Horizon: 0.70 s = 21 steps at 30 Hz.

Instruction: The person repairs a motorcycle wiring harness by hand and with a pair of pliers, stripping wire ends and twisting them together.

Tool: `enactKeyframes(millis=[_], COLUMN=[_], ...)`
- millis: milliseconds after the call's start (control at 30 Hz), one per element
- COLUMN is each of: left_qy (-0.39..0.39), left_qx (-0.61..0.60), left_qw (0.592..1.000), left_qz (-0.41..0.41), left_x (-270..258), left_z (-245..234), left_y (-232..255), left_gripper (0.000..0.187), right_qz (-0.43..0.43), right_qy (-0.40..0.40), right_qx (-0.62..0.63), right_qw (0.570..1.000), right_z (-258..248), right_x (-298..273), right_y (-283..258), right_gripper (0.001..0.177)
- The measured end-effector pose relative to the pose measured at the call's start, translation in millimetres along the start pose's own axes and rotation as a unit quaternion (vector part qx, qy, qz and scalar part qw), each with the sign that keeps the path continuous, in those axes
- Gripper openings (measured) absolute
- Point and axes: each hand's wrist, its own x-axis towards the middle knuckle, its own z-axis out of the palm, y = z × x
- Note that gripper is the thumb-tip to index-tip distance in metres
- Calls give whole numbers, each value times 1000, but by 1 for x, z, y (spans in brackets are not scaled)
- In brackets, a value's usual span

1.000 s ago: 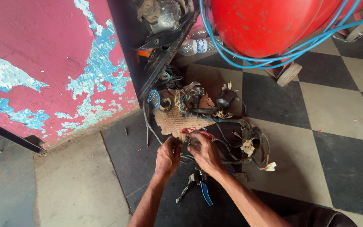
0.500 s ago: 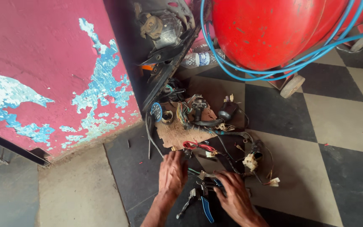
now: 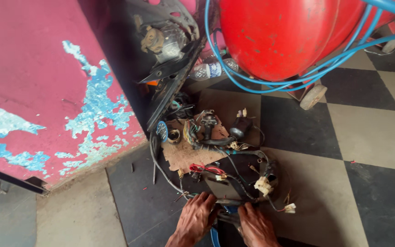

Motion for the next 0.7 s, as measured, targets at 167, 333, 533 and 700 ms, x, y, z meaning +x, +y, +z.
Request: enactKeyframes(millis=[167, 333, 533, 700], left_qy=[-43, -6, -7, -119], left_qx=[18, -16, 21, 64], left_qw=[996, 996, 988, 972], left_qz=[-69, -93, -153, -194], left_x=[-1, -20, -47, -35], left_z=[7, 3, 36, 67], left_y=[-10, -14, -41, -50], left_gripper=[17, 59, 70, 43], right_qz=[-52, -245, -47, -290], right_qy=[74, 314, 10, 284], right_qx=[37, 50, 56, 152], right_qw=[995, 916, 997, 901], right_z=[43, 80, 49, 63], right_x=[23, 27, 28, 32], right_y=[33, 58, 29, 40], right_gripper=[65, 71, 38, 64])
